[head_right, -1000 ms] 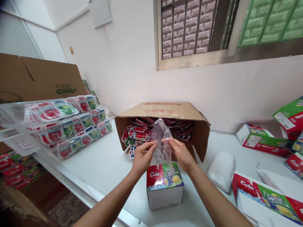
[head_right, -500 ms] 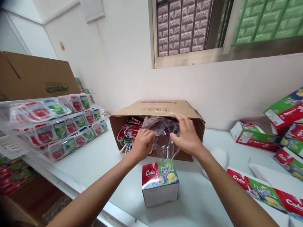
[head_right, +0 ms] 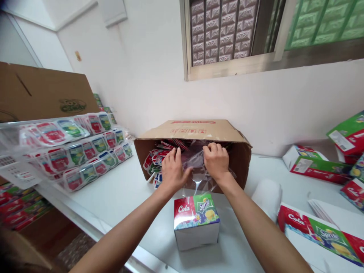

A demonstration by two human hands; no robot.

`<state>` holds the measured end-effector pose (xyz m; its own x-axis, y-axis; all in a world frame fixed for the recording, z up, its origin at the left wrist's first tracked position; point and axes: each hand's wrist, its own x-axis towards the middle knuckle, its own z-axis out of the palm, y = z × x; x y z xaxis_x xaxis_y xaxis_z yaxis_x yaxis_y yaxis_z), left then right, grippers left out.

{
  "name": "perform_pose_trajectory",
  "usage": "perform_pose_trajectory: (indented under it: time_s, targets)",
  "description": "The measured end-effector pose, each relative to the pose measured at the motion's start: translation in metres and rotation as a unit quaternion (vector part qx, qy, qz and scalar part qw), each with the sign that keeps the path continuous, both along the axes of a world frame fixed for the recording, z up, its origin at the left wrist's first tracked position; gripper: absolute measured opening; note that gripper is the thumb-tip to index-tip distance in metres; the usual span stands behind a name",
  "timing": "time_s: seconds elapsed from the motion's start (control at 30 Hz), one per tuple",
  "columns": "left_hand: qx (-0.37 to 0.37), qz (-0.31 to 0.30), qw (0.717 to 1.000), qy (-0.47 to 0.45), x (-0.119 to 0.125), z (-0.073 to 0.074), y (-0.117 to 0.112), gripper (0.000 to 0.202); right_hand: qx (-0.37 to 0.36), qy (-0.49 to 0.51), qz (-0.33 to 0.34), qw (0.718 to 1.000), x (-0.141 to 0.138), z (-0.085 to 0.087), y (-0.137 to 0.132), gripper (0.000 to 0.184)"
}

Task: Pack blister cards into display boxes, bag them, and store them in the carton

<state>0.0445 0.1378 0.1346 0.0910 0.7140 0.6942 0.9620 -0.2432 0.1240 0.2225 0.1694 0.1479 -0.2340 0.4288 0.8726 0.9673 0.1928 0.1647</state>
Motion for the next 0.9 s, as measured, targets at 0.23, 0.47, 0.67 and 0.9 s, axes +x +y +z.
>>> perform_pose_trajectory:
  time_s: [0.23,0.47,0.67,0.9]
  targets:
    - [-0.080,0.027,0.994,0.063,-0.014,-0.019,0.014,0.056,0.066,0.022,0.029,0.997,0.004,-0.007,0.013,0.019]
    - [-0.138,0.058,0.989,0.004,-0.030,-0.048,0.002,0.041,-0.028,0.060,0.134,0.989,0.020,-0.079,-0.012,0.009]
    - [0.076,-0.163,0.972,-0.149,-0.045,-0.077,-0.041,0.030,-0.056,0.155,0.233,0.958,0.035,-0.109,-0.059,0.006]
    - [0.140,-0.213,0.951,-0.174,-0.038,-0.077,-0.095,0.044,-0.103,0.124,0.316,0.935,0.054,-0.102,-0.098,0.021]
